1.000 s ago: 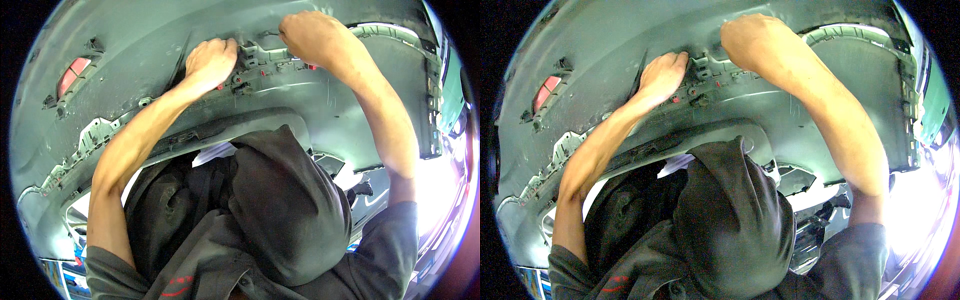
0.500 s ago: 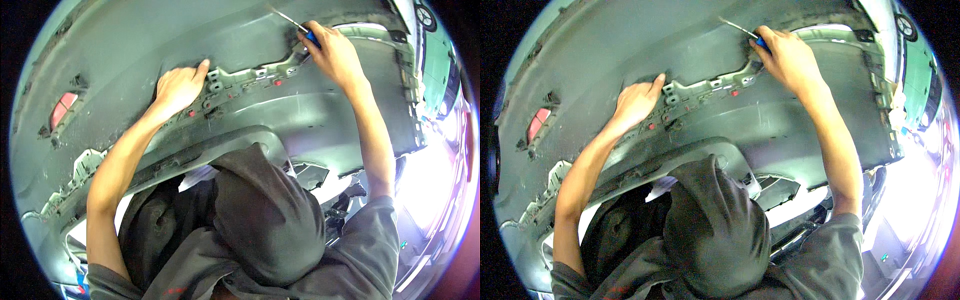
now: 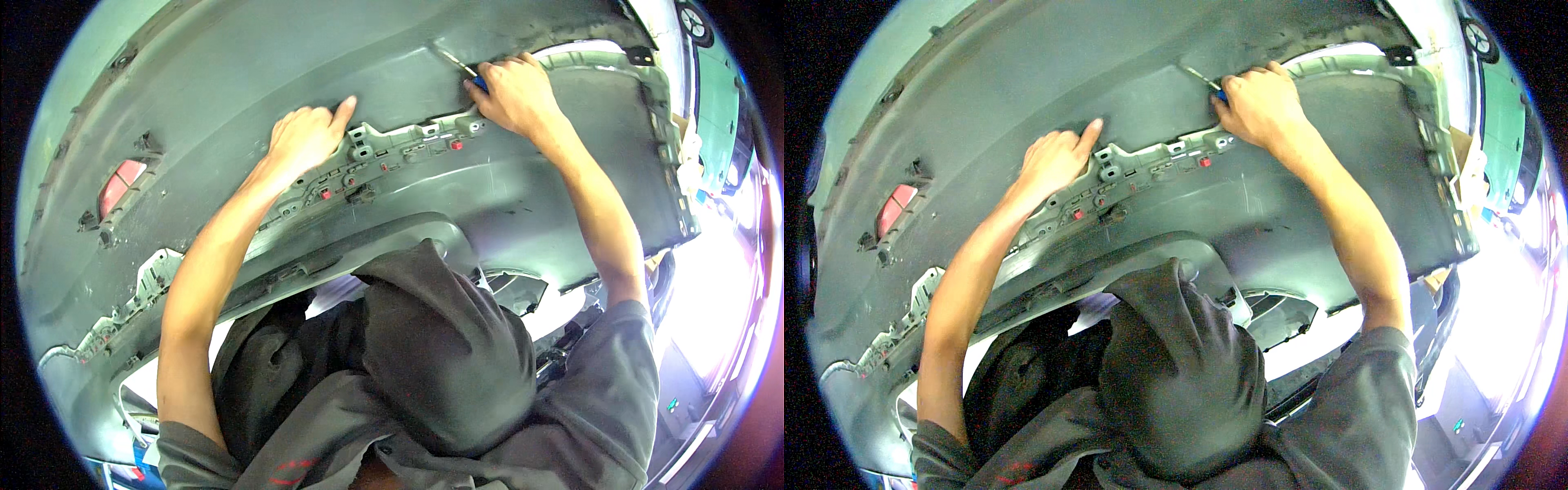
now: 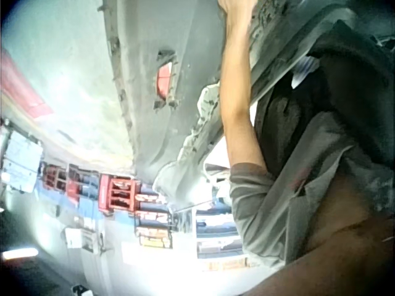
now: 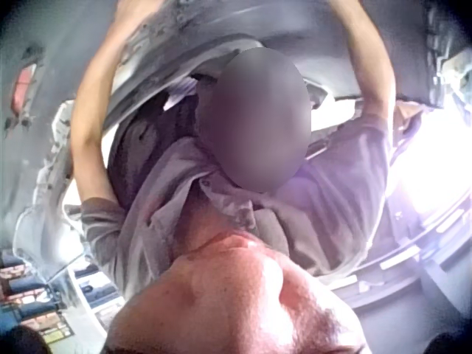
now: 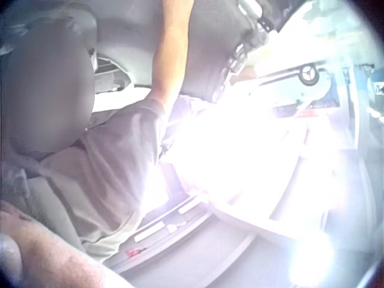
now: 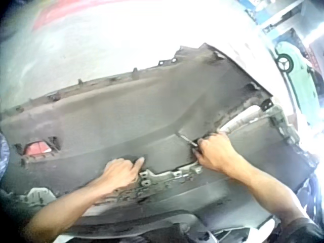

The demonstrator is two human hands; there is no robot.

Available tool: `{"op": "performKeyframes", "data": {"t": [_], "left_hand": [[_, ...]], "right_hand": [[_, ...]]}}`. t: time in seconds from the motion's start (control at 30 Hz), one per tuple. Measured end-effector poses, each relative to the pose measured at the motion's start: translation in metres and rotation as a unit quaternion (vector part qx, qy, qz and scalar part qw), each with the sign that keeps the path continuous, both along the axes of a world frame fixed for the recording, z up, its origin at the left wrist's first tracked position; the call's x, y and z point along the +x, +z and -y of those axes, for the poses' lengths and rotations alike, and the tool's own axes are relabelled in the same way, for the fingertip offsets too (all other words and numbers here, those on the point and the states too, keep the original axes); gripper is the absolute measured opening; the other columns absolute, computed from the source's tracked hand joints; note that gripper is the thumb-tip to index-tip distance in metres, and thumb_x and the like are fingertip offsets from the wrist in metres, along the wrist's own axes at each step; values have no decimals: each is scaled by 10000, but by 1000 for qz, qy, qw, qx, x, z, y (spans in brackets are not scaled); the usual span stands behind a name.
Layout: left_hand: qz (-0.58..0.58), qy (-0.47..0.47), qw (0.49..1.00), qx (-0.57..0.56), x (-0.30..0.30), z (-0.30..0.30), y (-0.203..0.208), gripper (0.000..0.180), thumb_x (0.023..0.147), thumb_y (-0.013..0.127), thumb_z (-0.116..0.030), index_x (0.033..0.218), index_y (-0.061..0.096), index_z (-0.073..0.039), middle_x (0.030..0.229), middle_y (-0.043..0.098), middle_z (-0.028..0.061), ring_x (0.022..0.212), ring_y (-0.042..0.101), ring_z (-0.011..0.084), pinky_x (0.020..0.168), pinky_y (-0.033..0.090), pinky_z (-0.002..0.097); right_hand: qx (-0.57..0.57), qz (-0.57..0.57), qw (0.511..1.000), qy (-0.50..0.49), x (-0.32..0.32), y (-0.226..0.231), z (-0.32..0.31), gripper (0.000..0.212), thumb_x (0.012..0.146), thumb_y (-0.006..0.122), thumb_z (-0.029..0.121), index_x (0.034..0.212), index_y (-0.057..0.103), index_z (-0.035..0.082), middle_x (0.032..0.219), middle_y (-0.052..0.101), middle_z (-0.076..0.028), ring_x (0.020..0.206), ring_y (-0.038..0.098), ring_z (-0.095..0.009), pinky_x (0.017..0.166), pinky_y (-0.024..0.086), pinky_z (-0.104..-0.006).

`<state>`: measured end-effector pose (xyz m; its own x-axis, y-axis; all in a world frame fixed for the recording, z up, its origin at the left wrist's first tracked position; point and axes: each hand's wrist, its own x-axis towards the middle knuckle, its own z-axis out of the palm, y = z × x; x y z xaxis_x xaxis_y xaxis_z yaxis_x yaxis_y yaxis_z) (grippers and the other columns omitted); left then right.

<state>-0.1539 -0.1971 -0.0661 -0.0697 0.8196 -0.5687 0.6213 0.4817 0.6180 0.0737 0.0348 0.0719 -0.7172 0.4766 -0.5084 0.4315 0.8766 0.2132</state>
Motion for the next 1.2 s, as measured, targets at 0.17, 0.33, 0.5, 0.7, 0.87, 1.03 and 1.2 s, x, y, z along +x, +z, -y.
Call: {"op": "performKeyframes", "data": {"t": [0.17, 0.33, 0.5, 0.7, 0.87, 1.03, 1.2], "left_hand": [[60, -8, 998, -12, -7, -30, -12, 968, 1143, 289, -679, 663, 747, 26, 595, 689, 228, 731, 766, 433, 846, 608, 523], [152, 22, 986, -61, -22, -27, -2, 965, 1148, 296, -662, 664, 766, 28, 614, 727, 212, 616, 772, 324, 746, 641, 441], [172, 29, 982, -77, -24, -27, 0, 891, 1164, 321, -581, 693, 776, 24, 643, 753, 194, 605, 777, 273, 723, 646, 397], [175, 28, 980, -88, -25, -25, -4, 838, 1173, 322, -526, 748, 802, 13, 691, 783, 155, 669, 791, 255, 819, 652, 422], [203, -6, 977, -62, -27, -12, -3, 969, 1118, 315, -724, 756, 798, 34, 690, 770, 182, 688, 778, 257, 776, 621, 383], [371, 53, 919, -123, -25, 6, -16, 895, 1100, 380, -774, 951, 812, -5, 813, 783, 82, 723, 739, 155, 725, 588, 325], [305, 55, 945, -107, -9, 2, -2, 792, 1074, 487, -765, 1062, 804, -39, 882, 778, 121, 777, 716, 204, 772, 598, 383]], "right_hand": [[62, -74, 995, -20, -12, 33, 23, 381, 1007, 692, 410, 857, 775, 70, 797, 758, -173, 852, 748, -355, 933, 511, -476], [92, -112, 989, 3, -23, 64, 38, 429, 1033, 714, 418, 804, 740, 56, 723, 709, -140, 760, 676, -330, 864, 484, -446], [123, -138, 982, 25, -25, 79, 47, 398, 936, 818, 391, 694, 699, 98, 654, 666, -86, 716, 670, -276, 826, 478, -415], [134, -179, 974, 44, -12, 55, 30, 416, 950, 791, 424, 726, 758, 76, 658, 673, -128, 697, 674, -329, 847, 488, -428], [167, -177, 968, 56, 0, 26, 15, 457, 983, 748, 499, 800, 795, 82, 756, 724, -154, 810, 693, -388, 865, 524, -478], [152, -115, 982, 1, 1, 22, 11, 523, 1017, 700, 562, 823, 794, 85, 827, 744, -171, 863, 687, -407, 886, 530, -475], [159, -115, 980, 42, 3, 28, 10, 502, 1018, 705, 554, 876, 815, 85, 853, 755, -170, 862, 695, -389, 912, 521, -457]]}}
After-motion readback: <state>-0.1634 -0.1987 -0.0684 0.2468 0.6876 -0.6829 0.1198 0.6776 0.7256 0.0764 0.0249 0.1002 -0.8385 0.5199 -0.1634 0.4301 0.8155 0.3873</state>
